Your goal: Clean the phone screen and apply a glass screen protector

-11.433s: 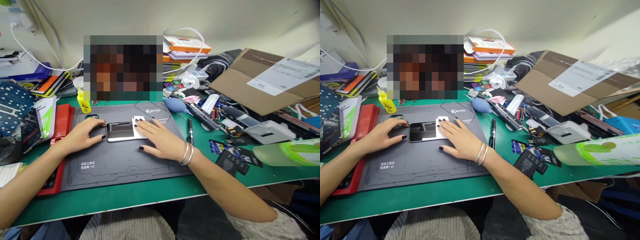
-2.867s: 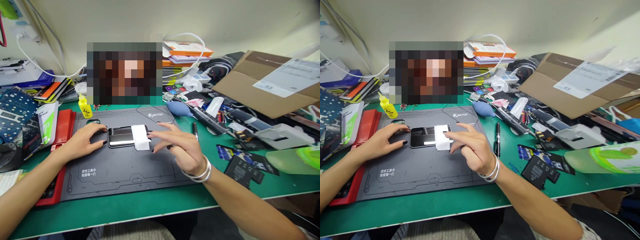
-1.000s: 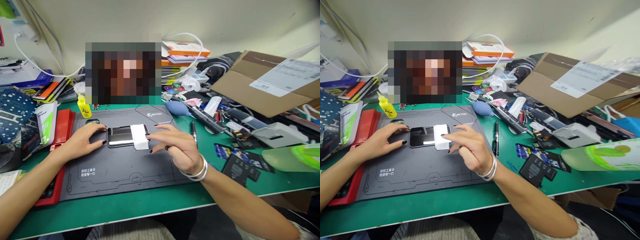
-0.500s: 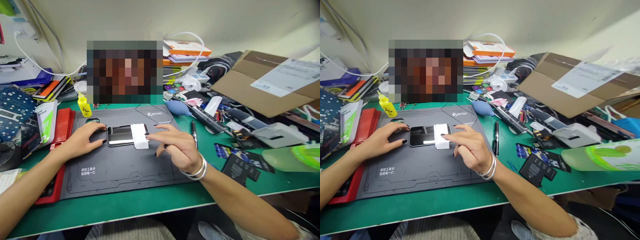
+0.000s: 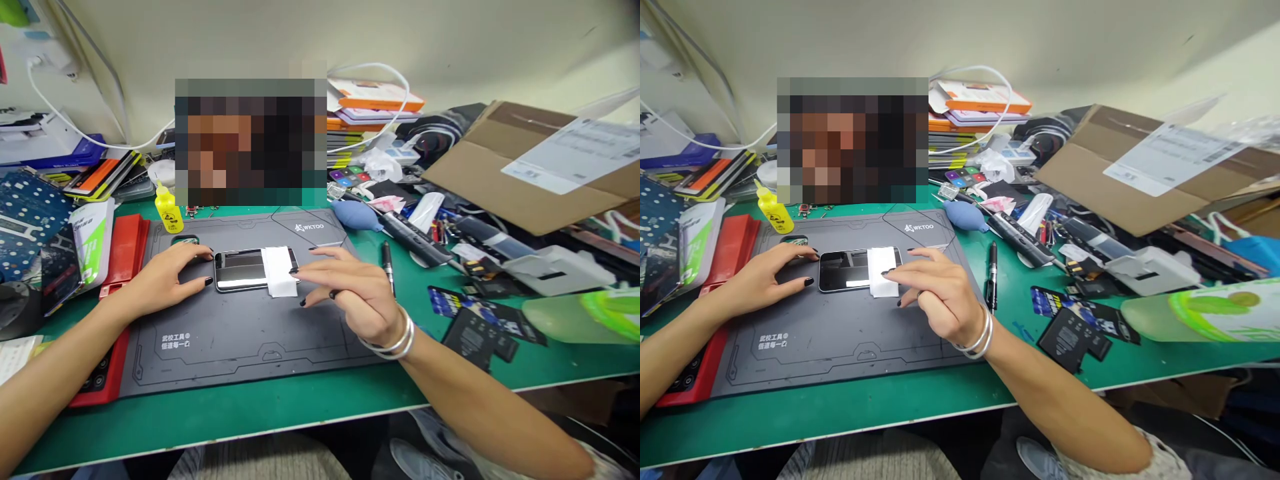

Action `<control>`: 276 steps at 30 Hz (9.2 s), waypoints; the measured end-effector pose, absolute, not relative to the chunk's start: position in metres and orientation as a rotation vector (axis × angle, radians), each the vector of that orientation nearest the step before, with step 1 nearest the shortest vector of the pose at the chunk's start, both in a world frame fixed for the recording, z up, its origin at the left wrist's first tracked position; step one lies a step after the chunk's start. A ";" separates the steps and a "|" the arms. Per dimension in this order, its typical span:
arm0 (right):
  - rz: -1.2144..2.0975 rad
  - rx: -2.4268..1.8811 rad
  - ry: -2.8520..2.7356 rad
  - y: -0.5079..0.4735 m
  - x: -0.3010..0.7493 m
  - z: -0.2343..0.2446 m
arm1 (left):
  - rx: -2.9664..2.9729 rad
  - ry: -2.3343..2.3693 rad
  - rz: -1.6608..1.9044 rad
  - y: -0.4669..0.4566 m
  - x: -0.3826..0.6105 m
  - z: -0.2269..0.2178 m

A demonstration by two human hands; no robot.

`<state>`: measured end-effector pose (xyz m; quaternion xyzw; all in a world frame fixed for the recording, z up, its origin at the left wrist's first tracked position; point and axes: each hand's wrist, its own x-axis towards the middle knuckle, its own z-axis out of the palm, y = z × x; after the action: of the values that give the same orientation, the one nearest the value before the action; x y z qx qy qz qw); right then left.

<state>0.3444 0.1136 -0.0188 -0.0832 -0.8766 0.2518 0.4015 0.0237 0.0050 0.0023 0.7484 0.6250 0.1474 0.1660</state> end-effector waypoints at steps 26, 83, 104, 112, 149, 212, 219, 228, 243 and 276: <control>0.300 -0.300 -3.014 0.110 0.333 -0.026 | 2.121 1.776 0.432 0.006 0.025 0.002; 0.220 -0.488 -2.939 0.116 0.330 -0.027 | 2.095 1.779 0.441 0.006 0.025 0.003; 0.292 -0.463 -2.951 0.116 0.329 -0.027 | 2.090 1.783 0.436 0.005 0.024 0.002; 0.287 -0.407 -2.985 0.112 0.328 -0.026 | 2.094 1.788 0.435 0.006 0.024 0.004; 0.248 -0.514 -2.980 0.119 0.332 -0.026 | 2.113 1.785 0.434 0.007 0.023 0.003; 0.320 -0.392 -3.028 0.115 0.335 -0.022 | 2.110 1.770 0.431 0.008 0.025 0.003; 0.255 -0.422 -3.024 0.115 0.337 -0.021 | 2.123 1.764 0.438 0.008 0.024 0.001; 0.149 -0.478 -3.012 0.112 0.333 -0.017 | 2.141 1.767 0.438 0.008 0.023 0.000; 0.250 -0.430 -2.994 0.115 0.339 -0.029 | 2.126 1.771 0.433 0.006 0.026 0.002; 0.250 -0.516 -2.997 0.114 0.333 -0.022 | 2.071 1.783 0.419 0.005 0.027 0.007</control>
<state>0.3333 0.1140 -0.0216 -0.1690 -0.9812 0.0820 0.0452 0.0268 0.0055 0.0070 0.7359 0.6334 0.1489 0.1873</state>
